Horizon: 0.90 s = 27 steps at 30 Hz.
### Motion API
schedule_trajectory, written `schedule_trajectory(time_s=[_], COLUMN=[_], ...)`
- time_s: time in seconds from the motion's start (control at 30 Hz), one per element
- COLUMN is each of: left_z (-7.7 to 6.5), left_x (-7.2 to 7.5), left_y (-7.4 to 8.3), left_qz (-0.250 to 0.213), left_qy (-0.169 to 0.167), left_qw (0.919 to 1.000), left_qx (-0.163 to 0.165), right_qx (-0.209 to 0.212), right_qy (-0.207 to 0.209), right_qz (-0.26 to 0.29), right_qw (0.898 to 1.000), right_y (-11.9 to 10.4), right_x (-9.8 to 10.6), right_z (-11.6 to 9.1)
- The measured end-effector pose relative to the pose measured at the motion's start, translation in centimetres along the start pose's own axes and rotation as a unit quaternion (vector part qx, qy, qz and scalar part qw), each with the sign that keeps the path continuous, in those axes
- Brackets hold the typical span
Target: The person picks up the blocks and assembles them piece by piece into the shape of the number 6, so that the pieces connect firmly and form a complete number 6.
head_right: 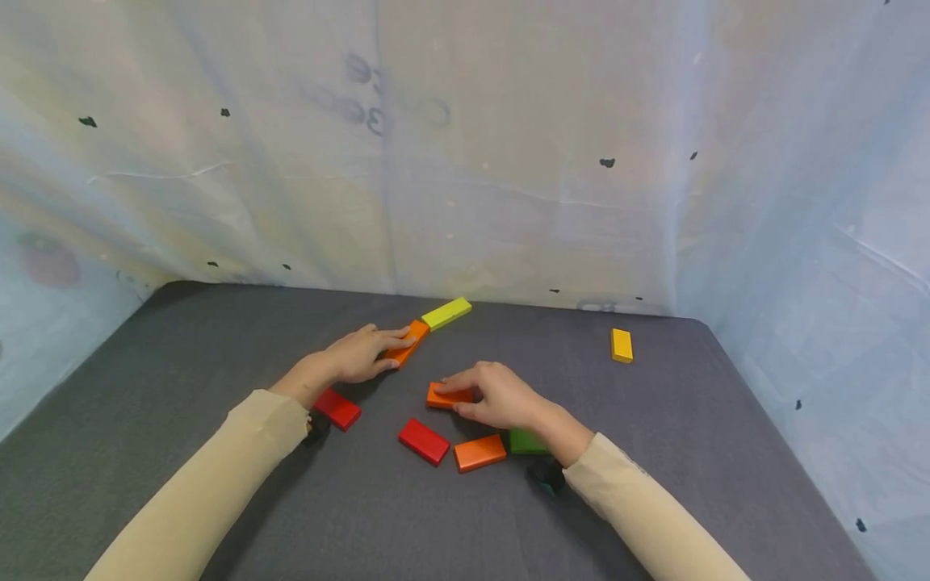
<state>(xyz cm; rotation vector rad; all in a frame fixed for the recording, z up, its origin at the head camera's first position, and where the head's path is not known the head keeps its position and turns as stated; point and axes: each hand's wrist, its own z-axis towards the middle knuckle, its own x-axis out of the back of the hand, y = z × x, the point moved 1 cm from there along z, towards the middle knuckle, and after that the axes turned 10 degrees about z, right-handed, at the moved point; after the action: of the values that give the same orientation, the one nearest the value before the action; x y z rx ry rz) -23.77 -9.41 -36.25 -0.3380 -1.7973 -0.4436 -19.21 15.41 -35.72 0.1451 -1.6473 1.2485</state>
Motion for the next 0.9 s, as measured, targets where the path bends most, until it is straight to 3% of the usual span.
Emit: schedule_trajectory(time_s=[0.37,0.9], left_z=[-0.1,-0.2], left_x=[-0.1,0.1], left_y=[-0.1,-0.1], left_qz=[-0.041,-0.044], left_qy=[0.004,0.0], left_qw=[0.9988,0.9988], left_qx=[-0.026,-0.023], right_qx=[-0.008,-0.041], right_qy=[-0.007,-0.036], right_qz=[0.014,-0.001], right_qw=[1.0,0.998], right_y=[0.2,1.2], right_x=[0.9,1.4], right_z=[3.1,6.0])
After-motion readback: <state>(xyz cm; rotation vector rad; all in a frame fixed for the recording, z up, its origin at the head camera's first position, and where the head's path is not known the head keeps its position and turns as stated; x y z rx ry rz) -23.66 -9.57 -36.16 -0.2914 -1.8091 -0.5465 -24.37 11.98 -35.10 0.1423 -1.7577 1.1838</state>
